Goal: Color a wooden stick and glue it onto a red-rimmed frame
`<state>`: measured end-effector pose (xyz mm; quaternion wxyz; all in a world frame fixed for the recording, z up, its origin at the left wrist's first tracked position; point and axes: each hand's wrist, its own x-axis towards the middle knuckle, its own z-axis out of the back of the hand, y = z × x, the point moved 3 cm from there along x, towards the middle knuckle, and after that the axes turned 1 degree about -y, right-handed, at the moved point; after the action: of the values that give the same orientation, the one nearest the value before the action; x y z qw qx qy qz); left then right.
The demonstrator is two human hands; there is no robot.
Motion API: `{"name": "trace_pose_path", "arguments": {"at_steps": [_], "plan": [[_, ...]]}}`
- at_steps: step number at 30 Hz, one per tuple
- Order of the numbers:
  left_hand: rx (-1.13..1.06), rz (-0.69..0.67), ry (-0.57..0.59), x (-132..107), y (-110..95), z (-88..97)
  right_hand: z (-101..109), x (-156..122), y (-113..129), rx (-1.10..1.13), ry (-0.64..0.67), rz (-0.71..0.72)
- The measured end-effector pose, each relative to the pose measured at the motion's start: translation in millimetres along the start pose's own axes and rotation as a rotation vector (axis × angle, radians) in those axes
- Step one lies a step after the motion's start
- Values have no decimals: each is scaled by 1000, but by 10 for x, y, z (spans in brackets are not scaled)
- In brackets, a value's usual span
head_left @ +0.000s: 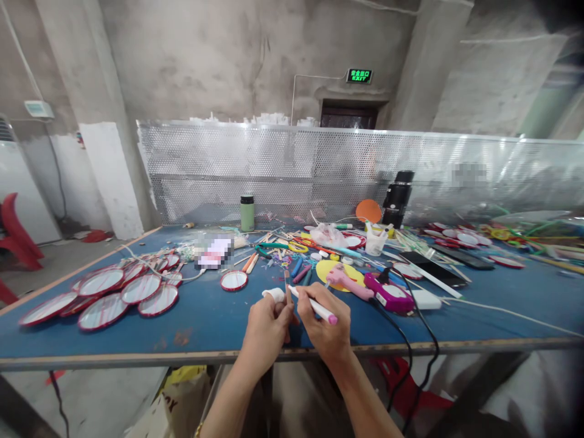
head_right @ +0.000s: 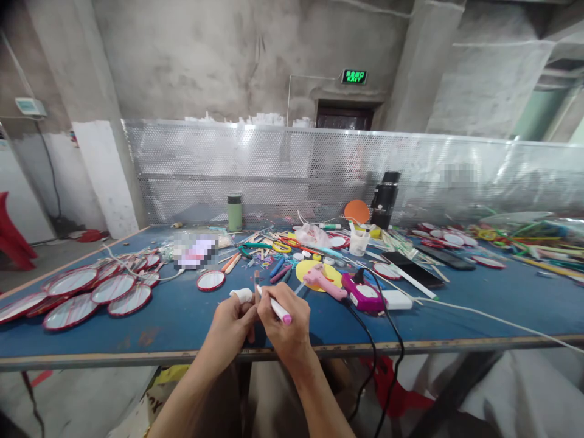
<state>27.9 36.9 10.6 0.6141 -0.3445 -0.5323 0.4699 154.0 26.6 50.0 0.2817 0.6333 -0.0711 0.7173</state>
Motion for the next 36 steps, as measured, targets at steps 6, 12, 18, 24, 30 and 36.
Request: {"name": "trace_pose_path", "arguments": {"at_steps": [6, 12, 18, 24, 30, 36], "plan": [[13, 5, 0, 1, -39, 6, 14, -17, -4, -10, -7, -3], [24, 4, 4, -1, -23, 5, 20, -23, -10, -24, -20, -9], [15, -10, 0, 4, -6, 0, 26, -21, -6, -37, -27, 4], [12, -11, 8, 11, 10, 0, 23, -20, -9, -27, -27, 17], [6, -10, 2, 23, 14, 1, 5, -24, -10, -14, -8, 28], [-5, 5, 5, 6, -15, 2, 18, -27, -4, -31, -7, 26]]}}
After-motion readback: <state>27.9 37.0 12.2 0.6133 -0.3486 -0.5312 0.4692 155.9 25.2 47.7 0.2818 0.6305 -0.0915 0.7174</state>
